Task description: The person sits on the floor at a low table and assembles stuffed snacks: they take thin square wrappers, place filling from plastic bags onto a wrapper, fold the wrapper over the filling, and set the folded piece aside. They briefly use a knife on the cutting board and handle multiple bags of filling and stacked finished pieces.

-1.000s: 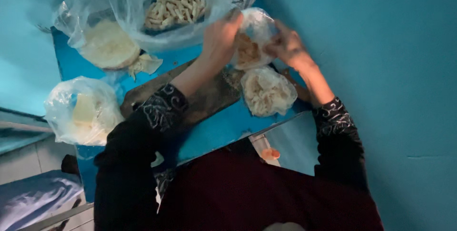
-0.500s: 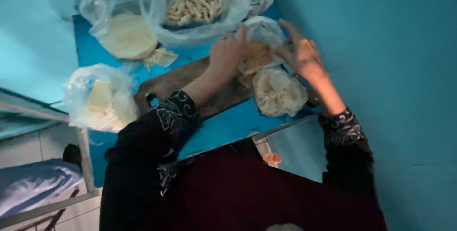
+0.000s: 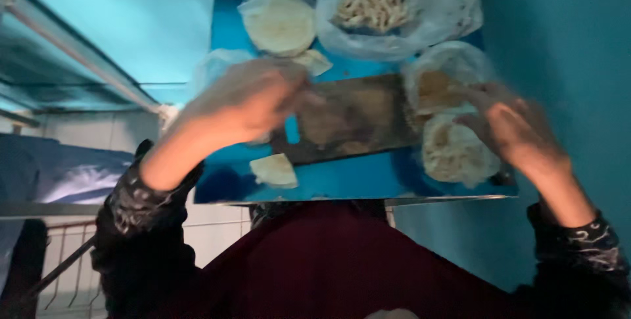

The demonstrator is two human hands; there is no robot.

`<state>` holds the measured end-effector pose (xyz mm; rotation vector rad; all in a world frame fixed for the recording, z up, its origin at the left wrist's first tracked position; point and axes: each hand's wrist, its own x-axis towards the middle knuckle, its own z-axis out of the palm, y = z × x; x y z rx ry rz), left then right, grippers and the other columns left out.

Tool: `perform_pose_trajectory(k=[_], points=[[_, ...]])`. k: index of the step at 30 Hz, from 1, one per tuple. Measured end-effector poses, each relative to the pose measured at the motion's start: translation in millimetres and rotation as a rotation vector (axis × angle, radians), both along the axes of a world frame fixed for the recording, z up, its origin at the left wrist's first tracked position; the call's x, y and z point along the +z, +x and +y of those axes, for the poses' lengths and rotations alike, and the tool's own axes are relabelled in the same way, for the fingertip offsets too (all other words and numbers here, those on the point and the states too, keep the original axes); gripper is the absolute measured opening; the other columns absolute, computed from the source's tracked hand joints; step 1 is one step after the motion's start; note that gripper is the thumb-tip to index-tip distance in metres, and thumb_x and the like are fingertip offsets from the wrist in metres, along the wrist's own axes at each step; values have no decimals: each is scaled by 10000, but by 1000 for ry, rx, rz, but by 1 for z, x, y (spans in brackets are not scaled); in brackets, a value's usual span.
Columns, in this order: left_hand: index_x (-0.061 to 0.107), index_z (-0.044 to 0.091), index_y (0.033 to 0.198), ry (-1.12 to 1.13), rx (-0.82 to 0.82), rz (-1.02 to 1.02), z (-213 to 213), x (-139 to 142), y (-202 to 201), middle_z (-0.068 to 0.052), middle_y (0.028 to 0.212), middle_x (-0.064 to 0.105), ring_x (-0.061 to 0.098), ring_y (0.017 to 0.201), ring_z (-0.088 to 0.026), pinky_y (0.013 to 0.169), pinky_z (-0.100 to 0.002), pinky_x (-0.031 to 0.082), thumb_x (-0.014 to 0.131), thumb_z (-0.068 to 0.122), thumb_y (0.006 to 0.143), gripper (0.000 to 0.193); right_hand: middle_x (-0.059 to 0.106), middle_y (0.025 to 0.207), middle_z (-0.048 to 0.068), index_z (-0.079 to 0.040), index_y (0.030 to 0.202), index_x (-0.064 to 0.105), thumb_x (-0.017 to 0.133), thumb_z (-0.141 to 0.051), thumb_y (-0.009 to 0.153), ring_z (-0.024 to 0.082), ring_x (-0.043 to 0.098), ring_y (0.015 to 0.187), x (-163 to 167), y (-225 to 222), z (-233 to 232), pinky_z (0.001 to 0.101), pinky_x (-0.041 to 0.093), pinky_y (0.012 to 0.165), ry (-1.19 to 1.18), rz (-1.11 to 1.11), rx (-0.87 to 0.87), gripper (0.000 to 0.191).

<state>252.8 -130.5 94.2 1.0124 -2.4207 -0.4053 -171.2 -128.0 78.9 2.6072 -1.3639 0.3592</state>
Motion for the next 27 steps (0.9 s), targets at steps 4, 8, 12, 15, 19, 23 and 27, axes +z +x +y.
perform_pose_trajectory(k=[4, 8, 12, 15, 19, 23, 27], points=[[684, 37, 1039, -184, 437, -84, 32, -37, 94, -165, 1046, 681, 640, 1002, -394, 825, -494, 514, 688, 196, 1013, 162, 711, 1251, 111, -147, 1369, 646, 693, -298, 935, 317, 712, 975, 3, 76, -2, 411, 572, 746, 170, 27, 85, 462], [731, 47, 996, -168, 635, -103, 29, -102, 131, -185, 1071, 662, 602, 1011, -427, 839, -501, 509, 732, 174, 903, 158, 728, 1170, 63, -178, 1284, 665, 678, -248, 929, 298, 709, 999, 5, 170, -19, 415, 568, 778, 360, 3, 366, 363], [726, 55, 975, -284, 648, 58, 49, -157, 131, -219, 1182, 649, 591, 1104, -433, 920, -485, 503, 697, 95, 880, 107, 682, 963, 133, -116, 1163, 695, 685, -147, 881, 369, 674, 896, -26, 290, -42, 474, 532, 704, 269, -41, 608, 283], [690, 6, 969, -273, 737, 112, 67, -175, 123, -226, 1240, 641, 578, 1161, -424, 963, -488, 493, 658, 49, 898, 89, 663, 972, 131, -79, 1095, 689, 670, -95, 918, 368, 663, 910, -62, 378, -61, 490, 528, 746, 196, -223, 766, 178], [658, -18, 964, -278, 815, 86, 76, -176, 122, -212, 1275, 641, 559, 1196, -417, 986, -497, 472, 622, 19, 858, 118, 646, 911, 187, -77, 869, 674, 703, -138, 755, 387, 661, 839, -100, 436, -63, 486, 536, 714, -6, -38, 619, 133], [657, -12, 1004, -253, 814, 110, 77, -170, 129, -207, 1250, 643, 563, 1176, -413, 966, -506, 457, 637, 63, 885, 142, 668, 850, 206, -27, 824, 680, 732, -196, 766, 430, 657, 817, -98, 441, -77, 526, 508, 681, 68, -204, 720, 186], [664, -10, 1054, -257, 811, 125, 78, -170, 132, -188, 1227, 651, 569, 1169, -398, 961, -503, 453, 646, 89, 921, 167, 700, 808, 204, -40, 830, 736, 736, -202, 817, 405, 671, 764, -76, 439, -97, 499, 512, 662, 274, -224, 472, 162]])
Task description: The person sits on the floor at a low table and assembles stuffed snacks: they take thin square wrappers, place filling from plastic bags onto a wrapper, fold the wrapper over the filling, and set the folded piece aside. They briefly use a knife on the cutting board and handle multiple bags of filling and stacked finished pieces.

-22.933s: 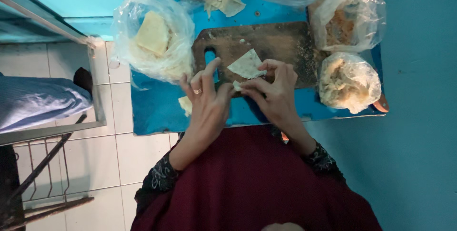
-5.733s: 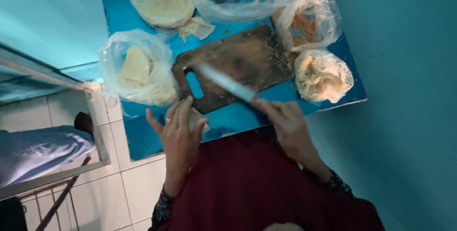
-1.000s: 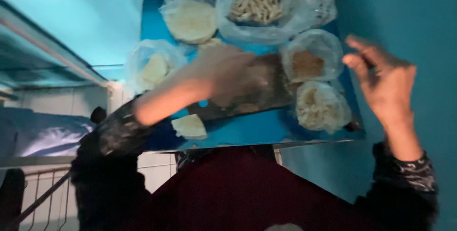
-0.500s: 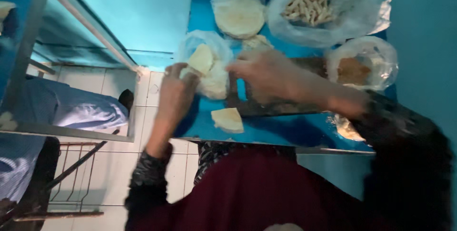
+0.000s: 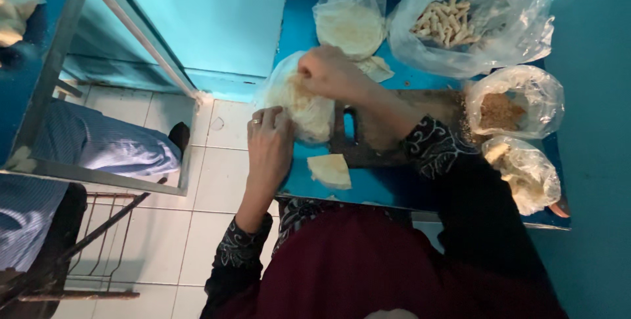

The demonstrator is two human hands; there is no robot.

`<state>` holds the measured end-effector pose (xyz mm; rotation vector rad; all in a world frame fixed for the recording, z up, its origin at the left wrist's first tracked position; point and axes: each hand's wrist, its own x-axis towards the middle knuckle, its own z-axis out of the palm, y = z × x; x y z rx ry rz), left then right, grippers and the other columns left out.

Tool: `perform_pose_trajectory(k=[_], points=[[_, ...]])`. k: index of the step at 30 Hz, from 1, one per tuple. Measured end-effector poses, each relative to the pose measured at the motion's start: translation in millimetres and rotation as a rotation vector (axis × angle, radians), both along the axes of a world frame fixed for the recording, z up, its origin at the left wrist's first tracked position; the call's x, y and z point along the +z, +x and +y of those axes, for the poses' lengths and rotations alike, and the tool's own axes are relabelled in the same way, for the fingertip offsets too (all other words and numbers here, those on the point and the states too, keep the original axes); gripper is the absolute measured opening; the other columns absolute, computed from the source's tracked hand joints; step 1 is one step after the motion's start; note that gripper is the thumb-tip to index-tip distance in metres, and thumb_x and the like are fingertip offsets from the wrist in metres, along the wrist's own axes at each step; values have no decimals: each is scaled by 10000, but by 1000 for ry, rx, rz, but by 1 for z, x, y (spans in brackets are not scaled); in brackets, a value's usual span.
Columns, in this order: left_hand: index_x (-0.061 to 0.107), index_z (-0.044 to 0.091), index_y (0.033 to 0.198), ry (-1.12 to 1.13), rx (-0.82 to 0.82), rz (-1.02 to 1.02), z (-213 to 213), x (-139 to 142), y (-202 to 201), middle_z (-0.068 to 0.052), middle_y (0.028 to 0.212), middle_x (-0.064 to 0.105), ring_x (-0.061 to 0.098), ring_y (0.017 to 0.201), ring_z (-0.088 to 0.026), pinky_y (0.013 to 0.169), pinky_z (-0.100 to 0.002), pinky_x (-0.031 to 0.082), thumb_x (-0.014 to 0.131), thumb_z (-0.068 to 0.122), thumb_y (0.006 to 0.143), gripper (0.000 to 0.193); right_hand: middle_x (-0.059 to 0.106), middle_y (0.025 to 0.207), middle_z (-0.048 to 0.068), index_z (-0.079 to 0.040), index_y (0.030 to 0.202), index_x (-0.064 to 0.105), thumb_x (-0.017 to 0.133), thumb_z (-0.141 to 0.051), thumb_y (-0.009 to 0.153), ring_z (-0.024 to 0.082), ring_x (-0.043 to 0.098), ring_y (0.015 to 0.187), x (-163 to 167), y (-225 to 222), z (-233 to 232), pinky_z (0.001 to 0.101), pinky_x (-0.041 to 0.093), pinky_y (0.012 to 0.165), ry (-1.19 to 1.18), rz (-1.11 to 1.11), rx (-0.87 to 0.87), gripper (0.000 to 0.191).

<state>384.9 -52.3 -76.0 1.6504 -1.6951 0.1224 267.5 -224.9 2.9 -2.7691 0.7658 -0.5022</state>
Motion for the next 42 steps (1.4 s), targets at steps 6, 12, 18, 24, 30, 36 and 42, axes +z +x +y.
perform_pose_trajectory(k=[6, 12, 18, 24, 30, 36, 42], points=[[670, 4, 1061, -17, 22, 3, -2, 2, -6, -165, 1222, 658, 582, 1175, -378, 1018, -497, 447, 666, 90, 912, 172, 680, 782, 92, -24, 1018, 693, 715, -216, 906, 159, 656, 703, 36, -74, 12, 321, 527, 648, 353, -307, -112, 223], [674, 4, 1034, -110, 14, 133, 0, 17, -12, -188, 1288, 635, 579, 1190, -397, 1004, -483, 477, 772, 93, 895, 192, 706, 834, 134, -71, 1020, 715, 715, -268, 880, 265, 696, 748, 18, -159, 72, 404, 523, 679, 303, -71, -237, 242], [684, 11, 1102, -38, -51, 222, 6, 34, -18, -186, 1357, 619, 585, 1252, -389, 1028, -465, 497, 769, 70, 940, 192, 705, 953, 193, -69, 1037, 721, 709, -292, 909, 420, 668, 891, -6, -231, 73, 507, 503, 766, 63, -3, -570, 257], [705, 68, 1042, -65, -287, 140, -7, 45, -52, -136, 1327, 636, 585, 1225, -339, 1035, -487, 462, 781, 114, 903, 165, 716, 958, 167, -19, 1082, 701, 732, -281, 895, 310, 725, 843, -4, -257, 86, 401, 556, 744, 171, -366, -856, 323], [688, -4, 1188, 36, -492, -218, -31, 27, -127, -175, 1313, 613, 557, 1237, -340, 1111, -640, 306, 702, 265, 895, 398, 724, 950, 147, -37, 1109, 740, 767, -222, 892, 255, 688, 786, -24, -250, 85, 371, 536, 693, 219, -266, -907, 287], [708, 61, 1184, 59, -421, -371, -44, 22, -130, -108, 1298, 643, 560, 1238, -278, 1146, -671, 280, 621, 111, 816, 381, 746, 906, 57, -19, 1122, 744, 764, -206, 956, 86, 675, 798, -22, -294, 76, 272, 554, 720, 451, -678, -868, 251], [635, 24, 1280, 54, -575, 360, -41, 36, -160, -145, 1290, 637, 616, 1242, -343, 1077, -444, 499, 654, 151, 1025, 285, 774, 971, 41, 1, 1147, 734, 764, -148, 920, 90, 730, 864, -16, -289, 77, 259, 602, 781, 614, -745, -801, 273]])
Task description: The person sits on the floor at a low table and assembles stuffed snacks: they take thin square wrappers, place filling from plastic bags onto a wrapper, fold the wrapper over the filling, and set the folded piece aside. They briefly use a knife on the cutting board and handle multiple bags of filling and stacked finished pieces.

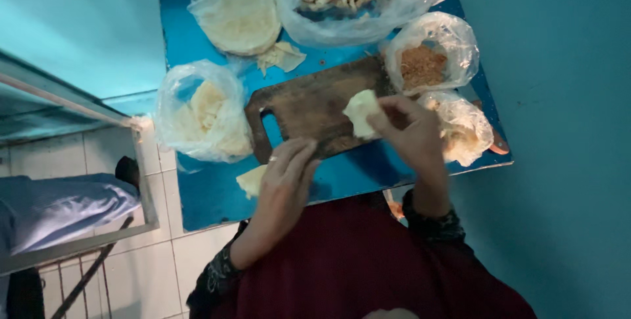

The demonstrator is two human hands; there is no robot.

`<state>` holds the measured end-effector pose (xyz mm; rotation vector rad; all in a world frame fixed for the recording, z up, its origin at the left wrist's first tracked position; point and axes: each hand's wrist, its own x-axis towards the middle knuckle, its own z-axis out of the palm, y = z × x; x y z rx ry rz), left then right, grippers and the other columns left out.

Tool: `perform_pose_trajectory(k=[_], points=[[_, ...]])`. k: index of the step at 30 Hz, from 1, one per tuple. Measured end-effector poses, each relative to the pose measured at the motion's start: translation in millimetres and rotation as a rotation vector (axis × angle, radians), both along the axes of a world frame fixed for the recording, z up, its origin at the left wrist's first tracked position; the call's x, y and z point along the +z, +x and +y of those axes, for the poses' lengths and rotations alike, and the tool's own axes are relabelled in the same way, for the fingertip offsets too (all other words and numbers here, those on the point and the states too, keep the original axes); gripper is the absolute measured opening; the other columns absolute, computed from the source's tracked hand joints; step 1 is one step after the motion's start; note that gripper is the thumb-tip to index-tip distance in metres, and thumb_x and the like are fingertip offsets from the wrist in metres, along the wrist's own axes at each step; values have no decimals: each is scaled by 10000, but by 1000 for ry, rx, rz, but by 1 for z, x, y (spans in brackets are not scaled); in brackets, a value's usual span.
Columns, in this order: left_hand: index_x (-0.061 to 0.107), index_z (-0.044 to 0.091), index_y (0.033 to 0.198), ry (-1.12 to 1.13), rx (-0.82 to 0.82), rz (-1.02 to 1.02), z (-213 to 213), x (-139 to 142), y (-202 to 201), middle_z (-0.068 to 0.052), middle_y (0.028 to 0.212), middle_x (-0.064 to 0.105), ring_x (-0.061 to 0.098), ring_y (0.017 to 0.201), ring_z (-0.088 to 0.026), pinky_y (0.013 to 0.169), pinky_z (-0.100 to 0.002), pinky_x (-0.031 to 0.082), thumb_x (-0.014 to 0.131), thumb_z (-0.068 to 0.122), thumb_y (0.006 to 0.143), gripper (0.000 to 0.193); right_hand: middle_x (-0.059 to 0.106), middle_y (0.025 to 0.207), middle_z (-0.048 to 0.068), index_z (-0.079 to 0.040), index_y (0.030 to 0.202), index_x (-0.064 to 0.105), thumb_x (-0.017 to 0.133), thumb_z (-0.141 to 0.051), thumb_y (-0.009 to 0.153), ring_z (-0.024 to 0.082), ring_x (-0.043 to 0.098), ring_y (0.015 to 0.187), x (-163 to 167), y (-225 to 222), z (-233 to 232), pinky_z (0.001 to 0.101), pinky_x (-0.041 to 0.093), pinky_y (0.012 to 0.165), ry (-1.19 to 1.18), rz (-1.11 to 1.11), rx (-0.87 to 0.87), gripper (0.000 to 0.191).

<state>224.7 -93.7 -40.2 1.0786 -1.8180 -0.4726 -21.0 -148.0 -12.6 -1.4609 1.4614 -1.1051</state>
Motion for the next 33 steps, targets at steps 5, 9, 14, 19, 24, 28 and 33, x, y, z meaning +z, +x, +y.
perform_pose_trajectory(k=[5, 9, 14, 19, 24, 28, 33], points=[[597, -27, 1410, 421, -141, 614, 1, -3, -29, -158, 1317, 654, 661, 1194, -226, 1028, -369, 522, 545, 176, 1108, 368, 764, 1147, 74, -4, 1302, 692, 657, -89, 1014, 108, 723, 1008, 5, 20, 21, 269, 594, 906, -54, -207, 313, 302], [614, -38, 1326, 791, -339, 1366, -5, -23, -26, -136, 1296, 690, 684, 1152, -209, 1002, -367, 549, 498, 221, 1109, 357, 768, 1165, 82, -44, 1304, 669, 684, -69, 956, 145, 752, 1056, 16, 17, 23, 299, 609, 954, 14, -354, 303, 349], [628, -48, 1308, 793, -327, 1389, -2, -48, -23, -137, 1275, 683, 674, 1148, -208, 1013, -380, 541, 485, 228, 1139, 354, 732, 1090, 118, -72, 1085, 744, 829, -129, 826, 257, 726, 972, 18, 27, 31, 317, 581, 821, -629, 394, 341, 278], [650, -54, 1251, 712, -352, 1348, 1, -48, -31, -131, 1216, 716, 695, 1130, -219, 1031, -389, 569, 493, 262, 1149, 367, 744, 1071, 65, -88, 1078, 777, 787, -66, 890, 182, 738, 964, 5, 31, 29, 287, 588, 795, -466, 282, 289, 190], [664, -23, 1261, 654, -184, 1080, 8, -36, -34, -64, 1153, 710, 671, 1048, -147, 945, -308, 555, 654, 69, 980, 296, 758, 1057, 50, -46, 1088, 760, 725, -33, 950, 106, 748, 921, -1, 25, 30, 248, 600, 762, -144, 100, 267, 143], [683, -55, 1185, 546, -94, 930, 9, -35, -37, -61, 1056, 708, 665, 936, -102, 830, -263, 557, 693, 13, 1002, 195, 713, 1127, 82, -18, 1022, 724, 727, -24, 911, 125, 728, 985, -6, 27, 30, 255, 605, 806, -244, 49, 396, 110], [714, -46, 1107, 566, -23, 929, 9, -42, -32, -30, 958, 713, 682, 835, -85, 749, -248, 579, 688, 33, 1002, 135, 721, 1082, 61, 3, 1037, 706, 710, -28, 977, 123, 682, 976, -27, 19, 19, 275, 573, 850, -12, -189, 425, 68]])
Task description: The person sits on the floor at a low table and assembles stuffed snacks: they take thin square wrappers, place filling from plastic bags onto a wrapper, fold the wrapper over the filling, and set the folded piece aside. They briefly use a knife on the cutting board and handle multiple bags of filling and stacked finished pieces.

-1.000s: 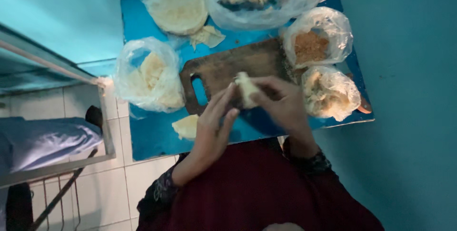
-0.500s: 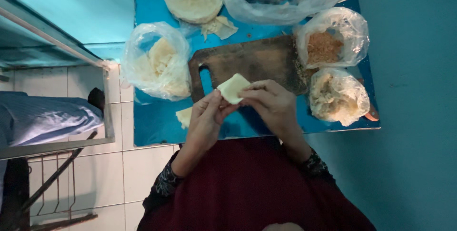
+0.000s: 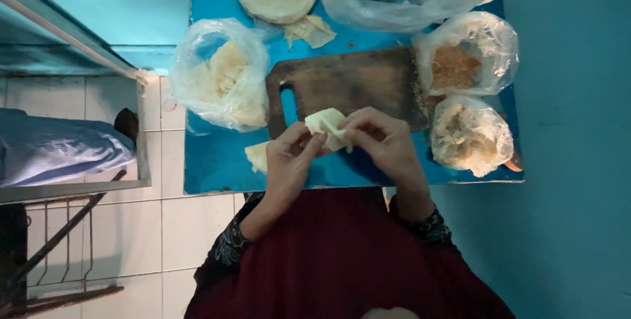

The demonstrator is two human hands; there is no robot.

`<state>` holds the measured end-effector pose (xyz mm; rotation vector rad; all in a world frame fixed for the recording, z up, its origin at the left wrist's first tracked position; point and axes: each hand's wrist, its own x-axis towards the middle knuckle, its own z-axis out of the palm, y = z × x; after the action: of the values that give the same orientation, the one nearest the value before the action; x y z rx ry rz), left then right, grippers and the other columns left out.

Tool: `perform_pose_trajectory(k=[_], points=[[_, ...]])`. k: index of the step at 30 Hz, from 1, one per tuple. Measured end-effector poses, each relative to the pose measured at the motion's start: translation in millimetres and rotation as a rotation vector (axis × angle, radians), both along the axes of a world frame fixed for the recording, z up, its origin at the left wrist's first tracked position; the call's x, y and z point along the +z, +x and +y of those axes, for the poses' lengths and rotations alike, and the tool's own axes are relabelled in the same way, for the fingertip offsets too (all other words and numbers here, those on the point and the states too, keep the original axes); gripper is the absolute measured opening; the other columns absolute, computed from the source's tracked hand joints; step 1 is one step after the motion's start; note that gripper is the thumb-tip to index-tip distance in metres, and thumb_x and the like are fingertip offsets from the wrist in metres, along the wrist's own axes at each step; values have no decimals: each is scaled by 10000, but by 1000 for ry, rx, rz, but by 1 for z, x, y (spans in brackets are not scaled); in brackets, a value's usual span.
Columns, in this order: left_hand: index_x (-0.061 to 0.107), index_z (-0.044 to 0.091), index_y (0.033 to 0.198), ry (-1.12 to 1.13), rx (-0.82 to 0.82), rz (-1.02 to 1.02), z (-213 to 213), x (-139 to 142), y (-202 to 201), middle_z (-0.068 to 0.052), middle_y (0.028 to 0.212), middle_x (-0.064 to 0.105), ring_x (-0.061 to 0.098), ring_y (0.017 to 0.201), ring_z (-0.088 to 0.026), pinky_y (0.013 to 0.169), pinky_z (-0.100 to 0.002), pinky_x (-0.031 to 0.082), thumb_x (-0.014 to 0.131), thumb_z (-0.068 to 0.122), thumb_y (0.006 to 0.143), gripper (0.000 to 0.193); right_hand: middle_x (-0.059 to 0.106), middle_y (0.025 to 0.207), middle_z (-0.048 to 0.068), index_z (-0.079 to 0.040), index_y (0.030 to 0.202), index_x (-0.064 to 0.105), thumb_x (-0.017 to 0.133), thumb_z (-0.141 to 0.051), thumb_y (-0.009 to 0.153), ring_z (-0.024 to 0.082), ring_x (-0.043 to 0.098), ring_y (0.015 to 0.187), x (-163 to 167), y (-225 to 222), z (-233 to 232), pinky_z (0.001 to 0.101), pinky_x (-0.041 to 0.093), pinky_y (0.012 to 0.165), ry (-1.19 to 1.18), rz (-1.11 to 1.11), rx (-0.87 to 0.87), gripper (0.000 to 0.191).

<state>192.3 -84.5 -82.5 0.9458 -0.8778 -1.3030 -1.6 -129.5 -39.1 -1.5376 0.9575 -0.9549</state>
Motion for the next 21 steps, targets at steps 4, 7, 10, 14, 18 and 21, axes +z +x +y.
perform_pose_trajectory(k=[4, 7, 10, 14, 18, 21], points=[[710, -38, 1051, 34, 17, 10, 2, 0, 10, -34, 924, 712, 697, 807, -99, 734, -248, 584, 687, 74, 1020, 119, 712, 1024, 33, -27, 1072, 677, 671, -60, 994, 114, 690, 900, -23, -8, -9, 275, 574, 781, 265, -225, -51, 85], [695, -50, 1009, 72, 50, -2, 7, 6, 27, -55, 908, 707, 733, 786, -126, 707, -251, 570, 695, 100, 1033, 152, 700, 983, 41, -48, 1062, 667, 671, -66, 1020, 130, 693, 879, -27, -13, -17, 299, 578, 778, 362, -591, -128, 45], [720, -48, 1095, 139, 119, -3, 15, 15, 50, -68, 959, 748, 733, 774, -121, 700, -242, 566, 677, 115, 994, 197, 705, 1016, 42, -60, 1060, 659, 682, -58, 1042, 142, 691, 920, -16, -17, -24, 319, 577, 825, 111, -535, -337, 29], [703, -55, 1164, 147, 181, 107, 22, 20, 66, -82, 1020, 756, 728, 815, -125, 741, -266, 602, 668, 113, 993, 242, 706, 1053, 101, -60, 1098, 666, 703, -20, 1015, 275, 696, 997, 4, -4, -24, 394, 557, 878, -714, 410, -393, 99], [696, -48, 1200, 111, 161, 205, 23, 13, 72, -87, 1070, 749, 721, 860, -126, 758, -271, 599, 677, 99, 989, 258, 728, 1224, 152, -28, 1139, 659, 669, -3, 895, 348, 700, 1139, 15, 24, -25, 435, 566, 925, -912, 850, 34, 246], [694, -59, 1180, 125, 151, 203, 24, 8, 77, -94, 1044, 749, 715, 836, -133, 758, -277, 608, 683, 82, 995, 233, 735, 1257, 85, -78, 1156, 687, 626, 17, 914, 291, 695, 1176, 23, 28, -28, 461, 536, 1072, -864, 793, 29, 267]])
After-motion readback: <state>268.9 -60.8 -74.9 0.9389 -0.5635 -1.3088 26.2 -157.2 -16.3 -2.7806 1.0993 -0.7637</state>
